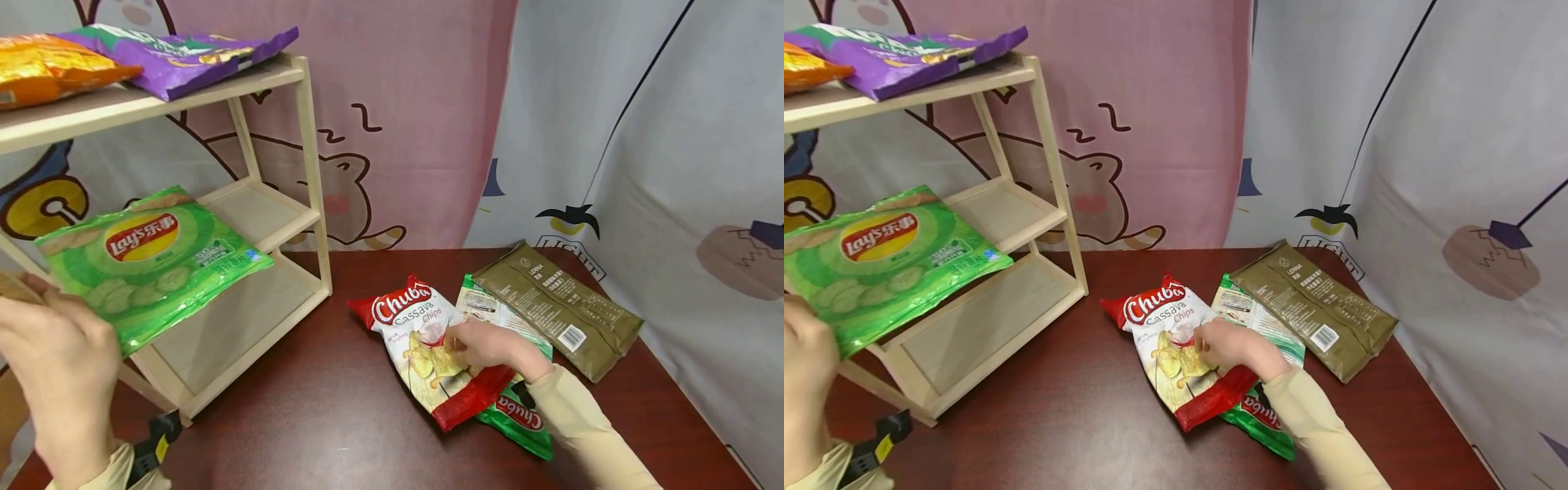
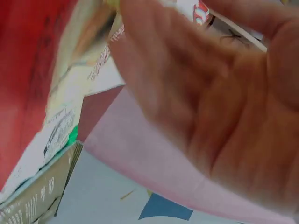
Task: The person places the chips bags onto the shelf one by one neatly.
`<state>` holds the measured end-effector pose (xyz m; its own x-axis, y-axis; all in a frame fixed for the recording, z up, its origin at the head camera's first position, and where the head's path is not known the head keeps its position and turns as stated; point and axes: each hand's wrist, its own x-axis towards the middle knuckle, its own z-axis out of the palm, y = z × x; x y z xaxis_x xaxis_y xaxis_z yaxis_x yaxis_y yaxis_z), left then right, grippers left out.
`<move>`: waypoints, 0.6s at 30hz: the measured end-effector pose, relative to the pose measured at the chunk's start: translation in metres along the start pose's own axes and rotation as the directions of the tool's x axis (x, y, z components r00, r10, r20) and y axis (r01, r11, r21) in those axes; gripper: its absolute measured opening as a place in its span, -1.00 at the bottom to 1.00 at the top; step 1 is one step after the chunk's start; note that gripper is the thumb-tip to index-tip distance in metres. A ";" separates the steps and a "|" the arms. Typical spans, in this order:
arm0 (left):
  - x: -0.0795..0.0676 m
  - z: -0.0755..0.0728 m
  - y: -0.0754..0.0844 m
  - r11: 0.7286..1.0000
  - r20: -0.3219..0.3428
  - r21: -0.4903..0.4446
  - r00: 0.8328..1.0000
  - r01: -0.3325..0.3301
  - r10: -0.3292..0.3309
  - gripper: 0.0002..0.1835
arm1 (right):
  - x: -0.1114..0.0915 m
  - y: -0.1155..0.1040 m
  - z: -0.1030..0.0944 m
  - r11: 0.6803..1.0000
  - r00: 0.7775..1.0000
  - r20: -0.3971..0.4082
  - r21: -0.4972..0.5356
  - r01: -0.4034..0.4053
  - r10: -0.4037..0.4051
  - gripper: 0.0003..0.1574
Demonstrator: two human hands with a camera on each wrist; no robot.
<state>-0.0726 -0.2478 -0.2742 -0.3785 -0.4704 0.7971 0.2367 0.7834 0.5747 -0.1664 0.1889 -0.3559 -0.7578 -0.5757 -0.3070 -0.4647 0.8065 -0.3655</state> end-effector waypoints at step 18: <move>0.001 0.000 0.001 1.000 0.025 0.023 1.000 0.005 -0.005 -0.45 | 0.065 0.036 0.010 0.973 0.977 -0.124 0.174 -0.154 0.176 0.08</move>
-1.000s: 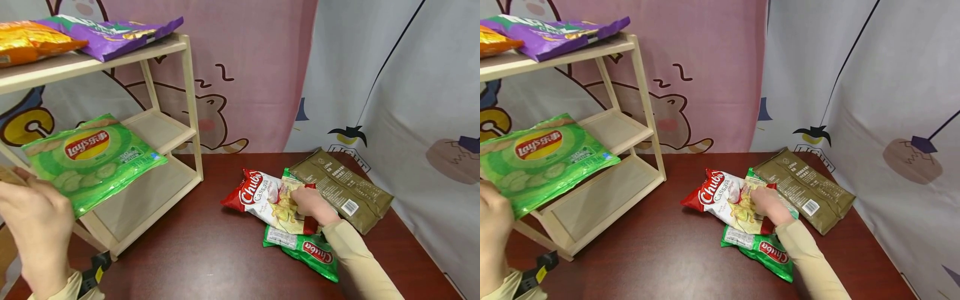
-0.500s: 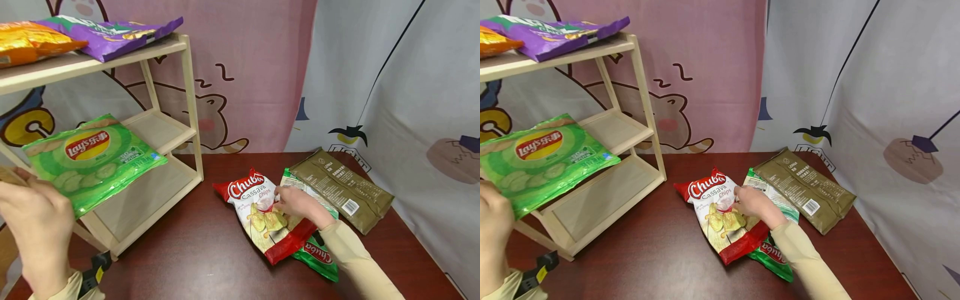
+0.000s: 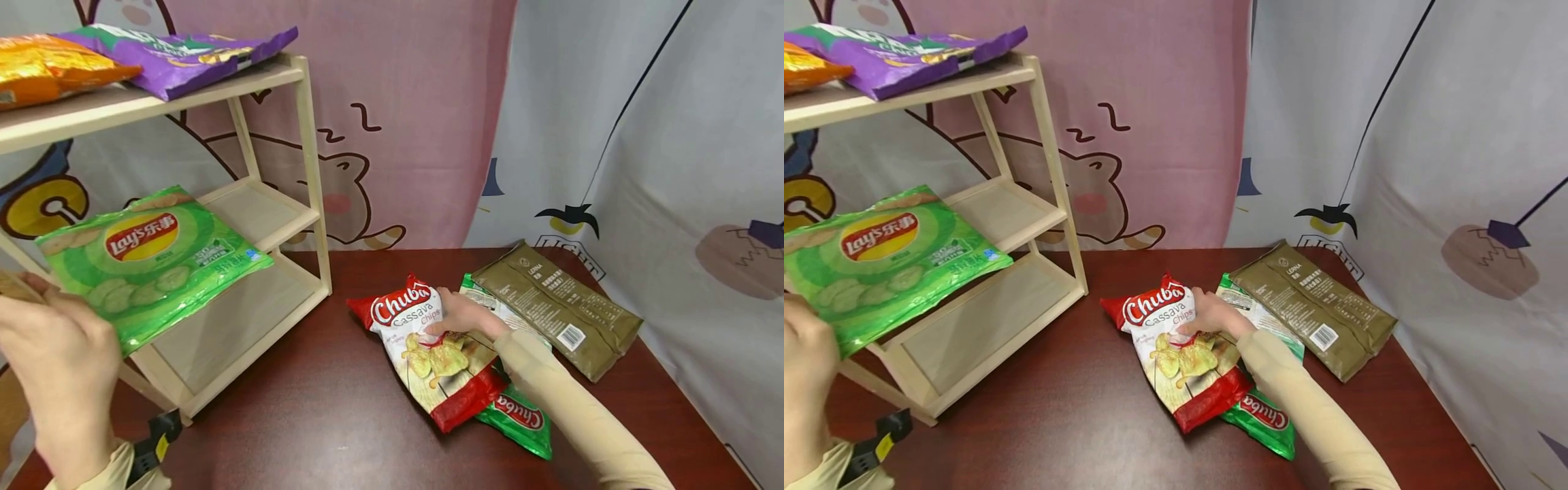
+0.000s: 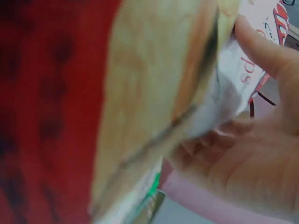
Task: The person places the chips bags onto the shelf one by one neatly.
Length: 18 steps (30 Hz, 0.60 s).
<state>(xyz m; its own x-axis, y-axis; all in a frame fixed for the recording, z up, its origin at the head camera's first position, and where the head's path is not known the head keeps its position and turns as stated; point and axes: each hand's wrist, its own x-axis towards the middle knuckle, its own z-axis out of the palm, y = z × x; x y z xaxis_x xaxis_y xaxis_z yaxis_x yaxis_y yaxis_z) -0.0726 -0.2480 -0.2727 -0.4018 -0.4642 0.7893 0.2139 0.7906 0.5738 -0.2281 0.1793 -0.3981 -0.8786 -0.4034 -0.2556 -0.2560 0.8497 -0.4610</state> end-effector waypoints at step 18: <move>-0.001 0.001 -0.001 1.000 -0.047 -0.024 0.999 -0.006 0.005 -0.46 | -0.006 -0.019 0.004 0.975 0.906 -0.382 0.047 0.216 -0.182 -0.61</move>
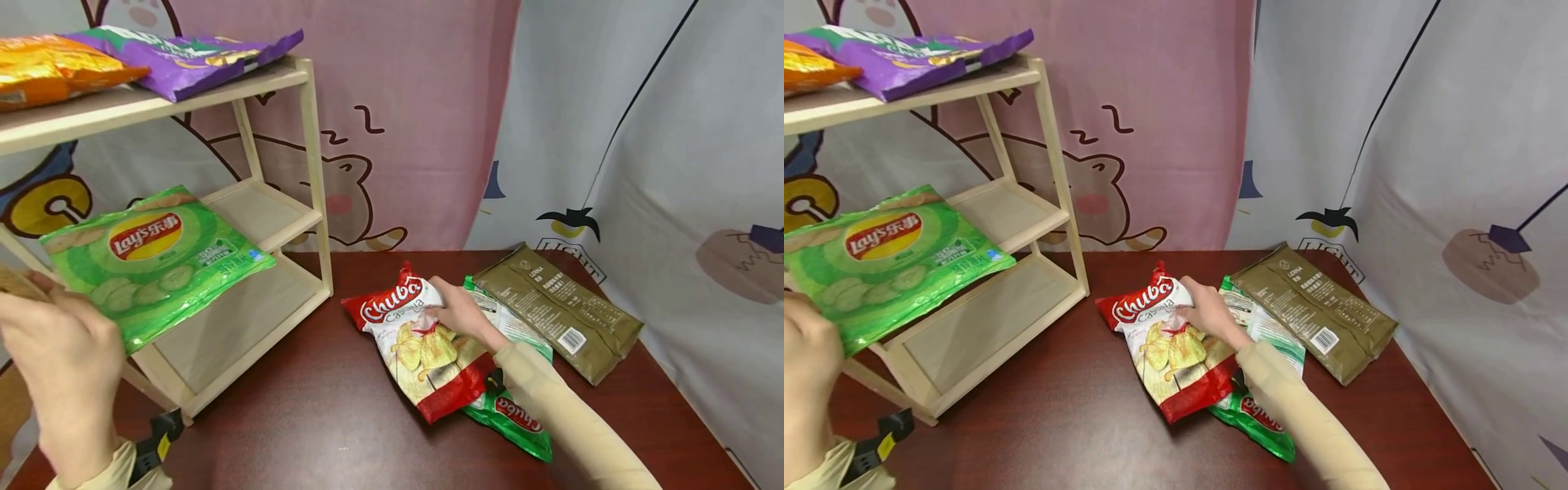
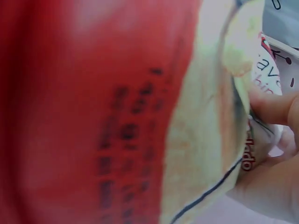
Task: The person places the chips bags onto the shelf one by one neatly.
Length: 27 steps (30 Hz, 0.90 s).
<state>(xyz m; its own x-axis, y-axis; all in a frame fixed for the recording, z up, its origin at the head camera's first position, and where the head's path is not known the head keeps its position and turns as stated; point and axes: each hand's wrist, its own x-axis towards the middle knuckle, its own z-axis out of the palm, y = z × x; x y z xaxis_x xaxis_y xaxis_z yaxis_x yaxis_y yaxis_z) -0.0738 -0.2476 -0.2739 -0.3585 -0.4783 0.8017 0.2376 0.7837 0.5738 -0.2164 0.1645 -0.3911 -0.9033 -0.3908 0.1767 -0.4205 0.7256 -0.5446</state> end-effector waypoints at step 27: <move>-0.003 -0.001 -0.009 0.999 0.015 0.048 1.000 -0.014 0.013 -0.46 | 0.006 -0.042 -0.021 0.867 0.916 -0.388 0.485 0.113 0.097 -0.61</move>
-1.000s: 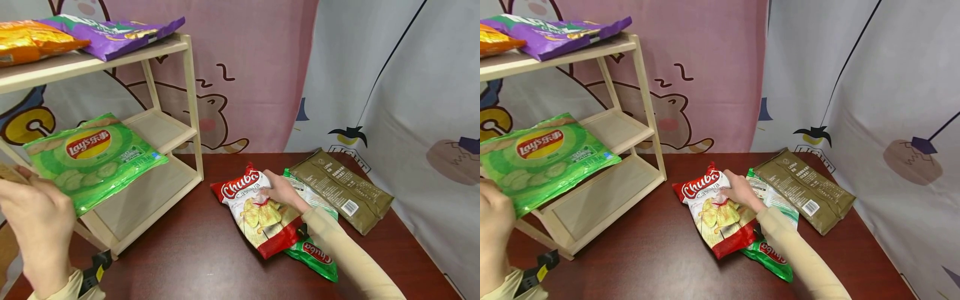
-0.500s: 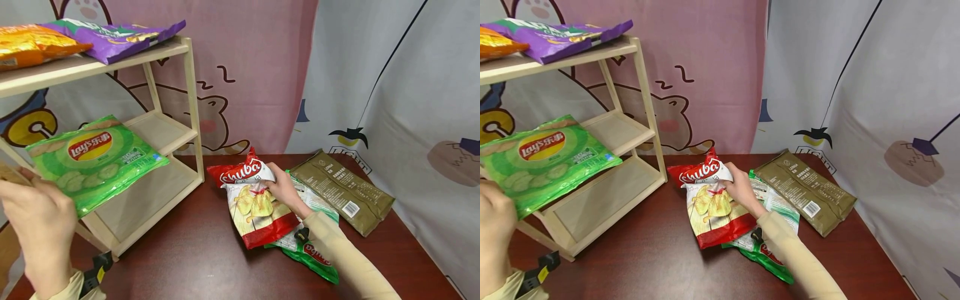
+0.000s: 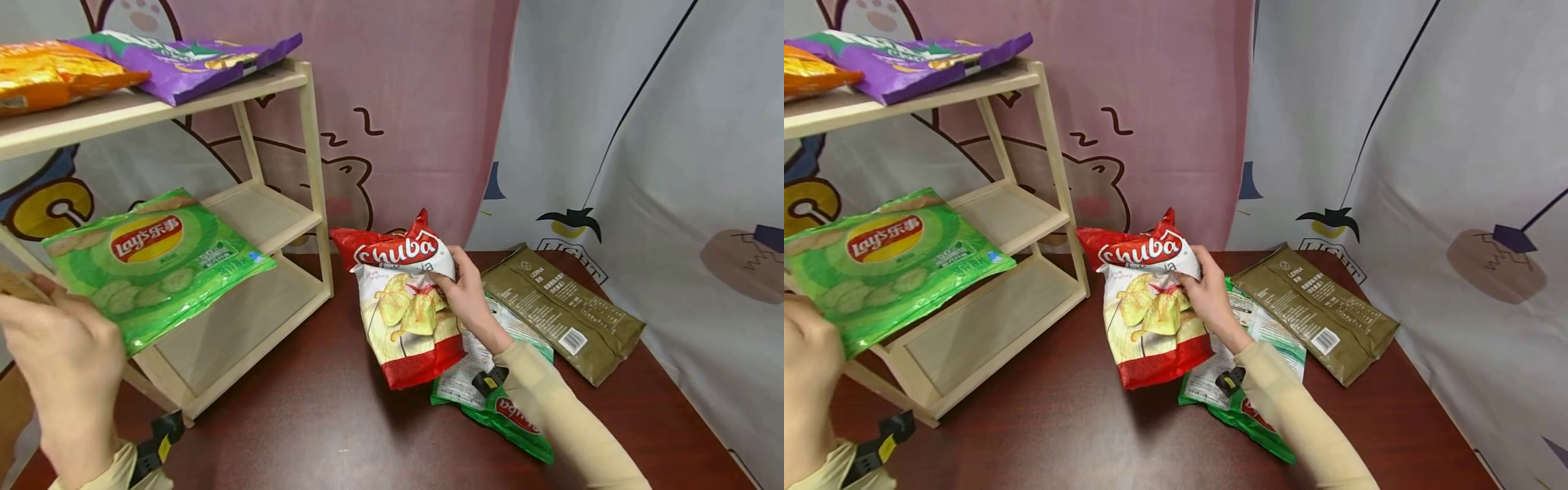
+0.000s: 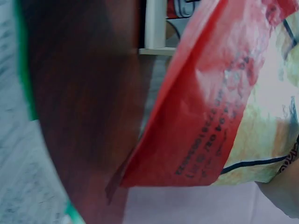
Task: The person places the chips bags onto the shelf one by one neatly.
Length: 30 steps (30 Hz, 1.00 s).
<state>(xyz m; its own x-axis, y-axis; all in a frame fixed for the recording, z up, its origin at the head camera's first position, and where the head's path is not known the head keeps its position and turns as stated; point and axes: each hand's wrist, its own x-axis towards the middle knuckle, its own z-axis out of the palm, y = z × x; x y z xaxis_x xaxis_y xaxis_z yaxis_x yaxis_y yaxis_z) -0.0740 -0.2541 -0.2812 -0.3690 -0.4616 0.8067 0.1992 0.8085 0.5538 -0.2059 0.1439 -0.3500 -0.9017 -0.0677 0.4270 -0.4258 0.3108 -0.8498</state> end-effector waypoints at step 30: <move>-0.001 -0.004 0.005 0.999 0.041 0.043 0.999 0.009 -0.010 -0.47 | 0.061 -0.113 0.067 0.892 0.935 0.097 0.345 0.291 -0.342 -0.60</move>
<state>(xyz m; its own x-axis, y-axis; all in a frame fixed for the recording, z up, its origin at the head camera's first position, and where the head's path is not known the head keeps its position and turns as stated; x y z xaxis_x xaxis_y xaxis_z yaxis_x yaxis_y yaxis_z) -0.0688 -0.2517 -0.2782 -0.4084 -0.4545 0.7916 0.1567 0.8194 0.5514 -0.2181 0.0409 -0.2486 -0.7043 -0.2614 0.6600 -0.6683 -0.0693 -0.7406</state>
